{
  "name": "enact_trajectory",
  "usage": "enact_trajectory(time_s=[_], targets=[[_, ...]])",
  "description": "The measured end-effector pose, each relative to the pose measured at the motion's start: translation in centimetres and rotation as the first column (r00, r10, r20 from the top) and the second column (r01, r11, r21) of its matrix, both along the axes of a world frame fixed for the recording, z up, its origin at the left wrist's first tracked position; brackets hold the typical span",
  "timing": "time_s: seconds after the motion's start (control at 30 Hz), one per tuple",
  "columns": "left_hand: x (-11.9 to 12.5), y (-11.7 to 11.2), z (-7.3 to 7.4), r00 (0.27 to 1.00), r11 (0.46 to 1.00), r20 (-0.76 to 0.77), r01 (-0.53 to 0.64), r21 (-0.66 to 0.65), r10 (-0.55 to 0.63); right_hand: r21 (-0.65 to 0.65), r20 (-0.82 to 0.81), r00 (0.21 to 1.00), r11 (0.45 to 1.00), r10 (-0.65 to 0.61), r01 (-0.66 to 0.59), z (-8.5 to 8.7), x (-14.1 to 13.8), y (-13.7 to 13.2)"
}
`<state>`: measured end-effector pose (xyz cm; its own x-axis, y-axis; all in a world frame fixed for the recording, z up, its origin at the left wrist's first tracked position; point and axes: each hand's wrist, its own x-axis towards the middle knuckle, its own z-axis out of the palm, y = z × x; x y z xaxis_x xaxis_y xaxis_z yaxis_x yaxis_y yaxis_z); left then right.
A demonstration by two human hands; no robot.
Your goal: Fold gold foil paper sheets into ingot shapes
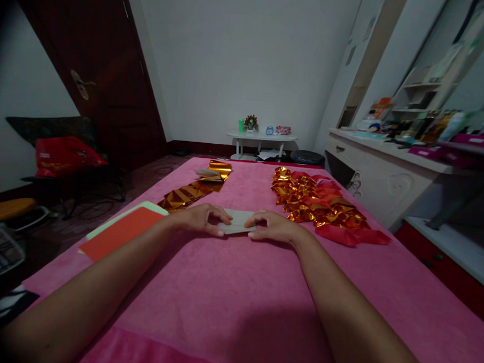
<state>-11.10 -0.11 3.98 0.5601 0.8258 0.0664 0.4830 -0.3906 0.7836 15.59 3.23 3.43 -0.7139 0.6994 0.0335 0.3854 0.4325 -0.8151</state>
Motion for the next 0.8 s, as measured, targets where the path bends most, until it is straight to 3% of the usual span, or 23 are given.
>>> enact_trajectory(time_s=[0.13, 0.27, 0.4, 0.57, 0.7, 0.8], targets=[[0.7, 0.0, -0.7, 0.991, 0.992, 0.096, -0.087, -0.09, 0.096, 0.01, -0.049, 0.995, 0.996, -0.091, 0.092, -1.4, -0.5, 0.7], [1.1, 0.5, -1.7, 0.945, 0.952, 0.119, -0.3, -0.061, 0.305, 0.066, -0.09, 0.974, 0.974, -0.208, 0.215, -2.6, -1.0, 1.4], [1.6, 1.3, -3.1, 0.894, 0.904, 0.14, -0.427, -0.026, 0.426, 0.144, -0.036, 0.936, 0.925, -0.349, 0.35, -3.1, -1.6, 1.5], [1.7, 2.1, -4.4, 0.872, 0.878, 0.137, -0.477, 0.029, 0.47, 0.264, 0.015, 0.883, 0.854, -0.468, 0.448, -3.1, -2.2, 0.9], [1.6, 2.4, -4.9, 0.86, 0.867, 0.16, -0.496, 0.046, 0.484, 0.39, 0.061, 0.814, 0.765, -0.578, 0.513, -3.4, -2.7, 0.6], [1.6, 2.3, -4.8, 0.853, 0.845, 0.136, -0.52, 0.123, 0.504, 0.389, 0.065, 0.782, 0.738, -0.619, 0.552, -3.6, -2.8, 0.9]])
